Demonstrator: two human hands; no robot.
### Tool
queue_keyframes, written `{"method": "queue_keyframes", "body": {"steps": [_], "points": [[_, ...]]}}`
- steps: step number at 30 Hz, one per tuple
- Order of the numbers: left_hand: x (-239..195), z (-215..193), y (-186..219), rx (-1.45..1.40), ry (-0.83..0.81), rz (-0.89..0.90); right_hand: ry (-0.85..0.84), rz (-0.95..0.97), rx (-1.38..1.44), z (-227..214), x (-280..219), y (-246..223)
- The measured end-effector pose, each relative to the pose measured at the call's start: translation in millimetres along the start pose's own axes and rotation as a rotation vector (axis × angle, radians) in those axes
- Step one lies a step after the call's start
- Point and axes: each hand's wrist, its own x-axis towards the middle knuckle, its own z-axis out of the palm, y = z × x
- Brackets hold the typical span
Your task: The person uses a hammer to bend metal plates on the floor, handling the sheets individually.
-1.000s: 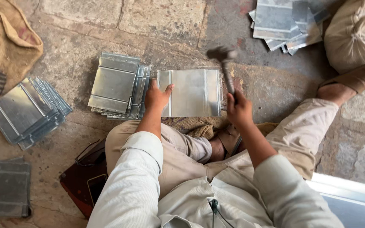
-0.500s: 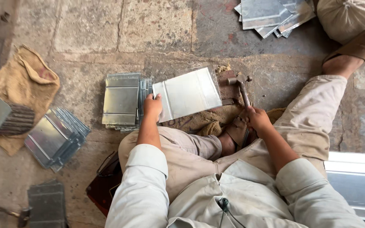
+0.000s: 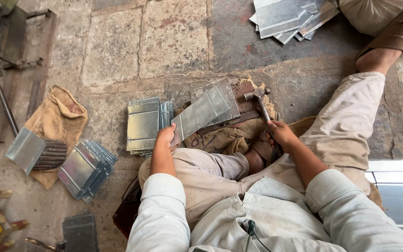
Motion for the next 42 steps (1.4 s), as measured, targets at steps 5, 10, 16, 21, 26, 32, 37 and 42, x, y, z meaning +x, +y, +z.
{"method": "queue_keyframes", "body": {"steps": [5, 10, 16, 21, 26, 32, 37, 42], "points": [[-3.4, -0.1, -2.9, -0.035, -0.055, 0.028, -0.055, -0.053, 0.012, -10.9, 11.1, 11.1], [1.0, -2.5, -5.2, -0.085, -0.087, 0.023, -0.05, -0.057, 0.065, -10.0, 16.1, 14.9], [3.1, -5.4, -5.1, -0.068, -0.091, 0.011, -0.056, -0.038, 0.127, -5.1, 8.2, 10.2], [6.4, -8.3, -5.4, -0.549, -0.378, -0.017, -0.012, -0.02, 0.105, 0.3, 1.0, 2.4], [12.0, -13.2, -5.6, -0.642, -0.491, -0.085, 0.005, -0.03, 0.076, 3.3, -1.8, 1.7], [17.3, -7.1, -6.4, -0.637, -0.292, 0.017, 0.022, -0.03, 0.008, -2.6, 2.5, 9.7], [-5.4, -8.4, 3.1, -0.451, 0.132, 0.63, 0.026, -0.052, -0.027, -3.6, 20.3, 16.7], [-66.7, -32.3, 48.6, -0.106, 0.403, 0.875, 0.038, -0.005, 0.006, -16.6, 34.3, 33.2]]}}
